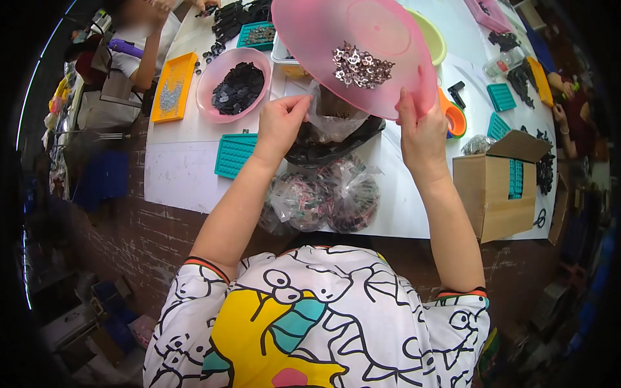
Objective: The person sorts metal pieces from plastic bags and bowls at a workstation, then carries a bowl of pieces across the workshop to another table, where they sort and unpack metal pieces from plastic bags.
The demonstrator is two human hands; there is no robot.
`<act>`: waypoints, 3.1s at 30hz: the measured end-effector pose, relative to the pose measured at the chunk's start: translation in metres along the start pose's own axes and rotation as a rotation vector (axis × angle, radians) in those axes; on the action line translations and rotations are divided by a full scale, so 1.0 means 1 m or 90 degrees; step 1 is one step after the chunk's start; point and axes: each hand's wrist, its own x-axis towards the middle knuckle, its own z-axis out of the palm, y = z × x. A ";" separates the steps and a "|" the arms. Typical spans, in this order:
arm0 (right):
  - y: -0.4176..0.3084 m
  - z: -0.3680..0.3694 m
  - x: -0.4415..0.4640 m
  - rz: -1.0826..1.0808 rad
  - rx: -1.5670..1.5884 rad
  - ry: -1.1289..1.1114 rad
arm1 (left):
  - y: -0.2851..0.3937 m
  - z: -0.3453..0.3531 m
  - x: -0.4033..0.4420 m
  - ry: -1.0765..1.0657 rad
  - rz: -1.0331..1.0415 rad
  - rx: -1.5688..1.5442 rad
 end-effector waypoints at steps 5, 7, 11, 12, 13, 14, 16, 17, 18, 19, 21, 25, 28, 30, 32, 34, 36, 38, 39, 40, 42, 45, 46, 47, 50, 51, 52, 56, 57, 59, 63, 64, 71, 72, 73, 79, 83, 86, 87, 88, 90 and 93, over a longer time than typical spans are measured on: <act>0.013 0.002 -0.002 -0.121 -0.105 0.021 | 0.000 0.002 0.002 -0.011 0.001 -0.019; 0.009 0.002 -0.003 -0.140 -0.130 0.006 | 0.001 0.001 0.003 -0.018 -0.012 -0.031; 0.007 0.004 -0.003 -0.211 -0.169 0.026 | -0.001 0.002 0.004 -0.012 -0.016 -0.034; 0.005 0.004 -0.005 -0.210 -0.169 0.026 | -0.002 0.002 0.005 -0.013 -0.023 -0.044; 0.003 0.003 -0.007 -0.203 -0.172 0.010 | -0.003 0.002 0.005 -0.015 -0.031 -0.055; 0.001 0.003 -0.008 -0.195 -0.176 -0.006 | -0.002 0.002 0.005 -0.015 -0.032 -0.055; -0.004 0.003 -0.011 -0.222 -0.197 -0.003 | 0.003 -0.001 0.004 -0.014 -0.042 -0.024; -0.004 0.003 -0.011 -0.236 -0.207 -0.001 | 0.002 -0.002 0.004 -0.014 -0.041 -0.024; -0.004 0.003 -0.011 -0.251 -0.217 0.001 | 0.001 -0.002 0.005 -0.017 -0.039 -0.011; -0.003 0.004 -0.011 -0.283 -0.230 0.003 | 0.000 -0.003 0.005 -0.021 -0.037 0.002; -0.001 0.002 -0.010 -0.313 -0.245 0.006 | -0.003 -0.001 0.006 -0.023 -0.040 -0.015; 0.002 -0.026 -0.017 0.067 0.168 0.070 | -0.007 -0.010 0.007 -0.082 -0.053 -0.033; 0.005 -0.067 -0.041 0.316 0.349 0.123 | -0.013 -0.021 0.001 -0.108 -0.012 -0.191; 0.041 -0.099 -0.079 0.397 0.410 0.054 | -0.028 -0.032 0.001 -0.255 0.007 -0.072; 0.058 -0.104 -0.120 0.539 0.413 0.097 | -0.029 -0.028 -0.002 -0.326 0.048 0.020; 0.073 -0.108 -0.157 0.662 0.449 0.058 | -0.027 -0.010 -0.001 -0.270 0.131 0.040; 0.100 -0.105 -0.192 0.718 0.434 0.060 | -0.026 0.014 0.008 -0.140 0.296 0.094; 0.115 -0.098 -0.207 0.747 0.404 0.071 | -0.024 0.028 0.018 -0.186 0.204 0.092; 0.127 -0.096 -0.214 0.746 0.394 0.081 | -0.023 0.032 0.022 -0.226 0.112 0.092; 0.135 -0.093 -0.218 0.743 0.385 0.091 | -0.023 0.036 0.026 -0.146 0.283 0.142; 0.145 -0.087 -0.217 0.751 0.405 0.103 | -0.019 0.030 0.027 -0.148 0.275 0.112; 0.155 -0.079 -0.212 0.752 0.420 0.123 | 0.001 0.006 0.025 -0.124 0.194 -0.127; 0.154 -0.078 -0.209 0.759 0.425 0.123 | 0.012 -0.008 0.022 -0.150 0.151 -0.194; 0.151 -0.077 -0.204 0.763 0.430 0.121 | 0.010 -0.018 0.021 -0.144 0.121 -0.233; 0.141 -0.093 -0.200 0.811 0.409 0.033 | 0.009 -0.036 0.019 -0.126 0.072 -0.318; 0.140 -0.101 -0.201 0.850 0.380 -0.057 | 0.009 -0.042 0.019 -0.110 0.045 -0.344; 0.143 -0.108 -0.206 0.870 0.313 -0.131 | 0.009 -0.047 0.019 -0.093 0.020 -0.370; 0.130 -0.134 -0.202 0.864 0.185 -0.359 | 0.010 -0.066 0.023 -0.100 0.027 -0.488; 0.121 -0.135 -0.195 0.864 0.183 -0.364 | 0.017 -0.066 0.023 -0.059 0.025 -0.512; 0.102 -0.135 -0.178 0.794 0.098 -0.431 | 0.019 -0.072 0.023 -0.043 0.030 -0.518; 0.061 -0.111 -0.137 0.646 0.033 -0.416 | 0.017 -0.090 0.023 -0.030 0.060 -0.524; 0.052 -0.102 -0.128 0.575 0.025 -0.424 | 0.018 -0.094 0.022 -0.026 0.060 -0.525; 0.033 0.012 -0.061 0.009 -0.038 -0.375 | 0.035 -0.116 0.004 0.035 0.115 -0.485; 0.040 0.034 -0.050 -0.066 -0.049 -0.354 | 0.040 -0.119 -0.002 0.062 0.117 -0.480; 0.050 0.055 -0.038 -0.140 -0.059 -0.333 | 0.041 -0.124 -0.007 0.067 0.115 -0.478; 0.141 0.144 0.004 -0.125 -0.422 -0.402 | 0.029 -0.164 -0.043 0.115 0.122 -0.441; 0.172 0.161 0.019 -0.002 -0.361 -0.458 | 0.009 -0.190 -0.073 0.156 0.060 -0.399; 0.162 0.155 0.021 -0.065 -0.275 -0.436 | -0.006 -0.201 -0.088 0.191 0.035 -0.376; 0.159 0.157 0.028 -0.013 -0.223 -0.492 | -0.010 -0.205 -0.093 0.196 0.034 -0.376; 0.156 0.154 0.028 0.028 -0.215 -0.476 | -0.014 -0.208 -0.097 0.199 0.019 -0.373; 0.129 0.144 0.033 0.425 0.021 -0.474 | -0.017 -0.211 -0.104 0.204 0.002 -0.369; 0.122 0.137 0.030 0.564 0.241 -0.471 | -0.019 -0.212 -0.112 0.218 -0.010 -0.368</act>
